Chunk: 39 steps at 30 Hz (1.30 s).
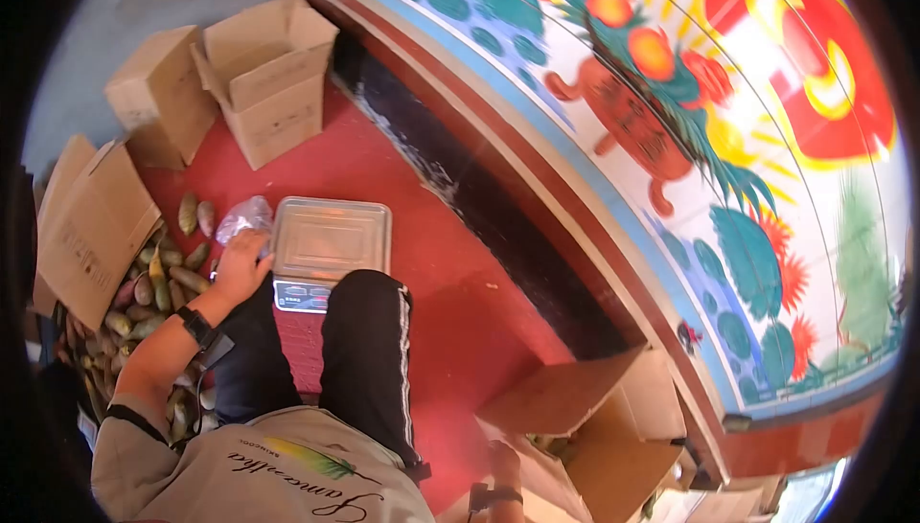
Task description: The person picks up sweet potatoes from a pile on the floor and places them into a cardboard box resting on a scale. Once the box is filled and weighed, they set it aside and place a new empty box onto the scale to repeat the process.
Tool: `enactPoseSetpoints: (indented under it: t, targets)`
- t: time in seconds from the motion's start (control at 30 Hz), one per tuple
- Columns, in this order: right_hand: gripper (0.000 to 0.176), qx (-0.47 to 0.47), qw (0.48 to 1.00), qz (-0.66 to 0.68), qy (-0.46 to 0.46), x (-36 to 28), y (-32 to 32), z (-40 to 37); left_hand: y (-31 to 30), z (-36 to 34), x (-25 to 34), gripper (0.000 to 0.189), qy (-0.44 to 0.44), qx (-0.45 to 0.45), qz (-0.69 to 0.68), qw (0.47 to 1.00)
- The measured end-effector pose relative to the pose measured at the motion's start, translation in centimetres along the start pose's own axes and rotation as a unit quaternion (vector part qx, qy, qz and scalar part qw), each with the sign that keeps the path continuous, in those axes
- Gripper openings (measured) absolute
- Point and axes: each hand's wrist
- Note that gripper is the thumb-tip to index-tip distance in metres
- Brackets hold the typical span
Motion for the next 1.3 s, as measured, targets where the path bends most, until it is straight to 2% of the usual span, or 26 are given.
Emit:
enactPoseSetpoints:
  t: [0.07, 0.1, 0.17, 0.27, 0.3, 0.33, 0.37, 0.4, 0.43, 0.5, 0.53, 0.57, 0.6, 0.63, 0.7, 0.73, 0.8, 0.87, 0.97, 1.0, 1.03, 1.1, 1.13, 1.17, 1.23, 1.3]
  targets:
    - [0.024, 0.072, 0.993, 0.043, -0.082, -3.3, -2.2, 1.3, -0.3, -0.1, 0.1, 0.034, 0.01, -0.006, -0.011, 1.0]
    - [0.024, 0.07, 0.992, 0.039, -0.094, -3.1, -2.0, 2.4, -0.6, -0.2, 0.1, 0.034, 0.002, 0.001, -0.006, 1.0]
    - [0.024, 0.04, 0.997, -0.04, -0.058, -2.3, -1.6, 4.0, -0.9, -0.2, 0.1, 0.033, 0.031, 0.002, 0.001, 1.0]
    - [0.024, 0.07, 0.993, -0.087, -0.045, -3.8, -4.5, 1.9, -1.1, -0.5, -0.1, 0.031, 0.036, 0.008, -0.002, 0.999]
    - [0.024, 0.07, 0.993, -0.072, -0.067, -3.0, -4.9, 1.1, -1.2, -0.5, -0.3, 0.03, 0.039, 0.005, 0.0, 0.999]
    - [0.022, 0.065, 0.991, -0.11, -0.041, -2.0, -4.6, 0.6, -1.2, -0.5, -0.3, 0.028, 0.037, 0.01, -0.004, 0.999]
    - [0.019, 0.057, 0.996, -0.068, -0.021, -1.1, -4.6, -0.6, -1.3, -0.6, -0.3, 0.028, 0.034, 0.013, -0.002, 0.999]
    - [0.018, 0.064, 0.982, -0.127, -0.123, 1.7, -3.5, -1.1, -1.4, -0.7, -0.2, 0.028, 0.029, 0.012, -0.005, 0.999]
    - [0.02, 0.177, 0.958, -0.101, -0.204, 4.0, -2.4, -2.2, -1.4, -0.7, -0.2, 0.027, 0.025, 0.01, -0.008, 1.0]
    - [0.025, 0.006, 0.995, -0.088, 0.035, 9.0, -0.4, -3.8, -1.6, -0.7, -0.1, 0.026, 0.028, 0.007, -0.013, 0.999]
    - [0.025, 0.006, 0.995, -0.086, 0.043, 11.4, 0.8, -4.8, -1.6, -0.6, 0.0, 0.026, 0.023, 0.001, -0.018, 1.0]
    - [0.028, 0.017, 0.988, -0.145, 0.053, 13.5, 1.8, -5.7, -1.6, -0.6, 0.0, 0.025, 0.017, -0.003, -0.023, 1.0]
    - [0.032, 0.027, 0.977, -0.202, 0.062, 14.4, 2.3, -6.4, -1.7, -0.6, 0.0, 0.025, 0.021, -0.005, -0.026, 0.999]
    - [0.032, 0.027, 0.977, -0.201, 0.068, 13.3, 1.7, -7.4, -1.8, -0.6, 0.0, 0.025, 0.02, -0.007, -0.024, 0.999]
    - [0.038, 0.023, 0.939, -0.172, 0.295, 7.5, -1.9, -9.3, -1.7, -0.5, 0.1, 0.025, 0.024, -0.011, -0.025, 0.999]
    - [0.043, -0.008, 0.936, -0.099, 0.337, 9.6, -1.7, -10.1, -1.8, -0.5, 0.0, 0.027, 0.013, -0.024, -0.033, 0.999]
    - [0.043, 0.081, 0.918, -0.158, 0.354, 11.3, -0.9, -12.5, -1.9, -0.7, -0.2, 0.028, 0.0, -0.036, -0.042, 0.998]
    - [0.042, 0.184, 0.886, -0.236, 0.354, 13.0, 0.9, -15.4, -1.9, -0.8, -0.3, 0.027, 0.026, 0.009, -0.025, 0.999]
    - [0.041, 0.345, 0.796, -0.355, 0.349, 20.8, 7.0, -20.7, -1.7, -0.8, -0.8, 0.029, 0.023, -0.005, -0.032, 0.999]
    - [0.044, 0.308, 0.717, -0.515, 0.355, 14.0, 3.1, -22.7, -1.6, -0.7, -1.0, 0.03, 0.032, -0.001, -0.024, 0.999]
    - [0.055, 0.144, 0.743, -0.259, 0.599, 11.4, -0.5, -22.8, -1.5, -0.7, -1.0, 0.031, 0.035, 0.003, -0.022, 0.999]
    - [0.062, 0.074, 0.721, -0.172, 0.667, 6.6, -3.3, -24.8, -1.1, -0.6, -1.2, 0.029, 0.046, 0.003, -0.011, 0.999]
    - [0.046, 0.094, 0.71, -0.203, 0.668, 5.3, -3.5, -25.6, -0.9, -0.4, -1.3, 0.026, 0.016, -0.027, -0.022, 0.999]
    - [0.034, 0.113, 0.7, -0.234, 0.666, 5.0, -3.1, -26.0, -1.3, -0.4, -0.8, 0.025, 0.024, -0.021, -0.017, 0.999]
    - [0.042, 0.117, 0.7, -0.285, 0.644, 5.7, -1.6, -26.8, -0.5, -0.4, -1.5, 0.025, 0.042, -0.013, -0.018, 0.999]
    - [0.052, 0.187, 0.659, -0.389, 0.615, 8.0, -1.2, -28.4, -0.7, -0.3, -1.4, 0.025, 0.037, -0.028, -0.013, 0.999]
Point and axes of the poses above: each hand's wrist, its own z-axis towards the middle knuckle, its own y-axis out of the palm, x = y × z, and after that the axes turned 12 degrees about -y, right-handed
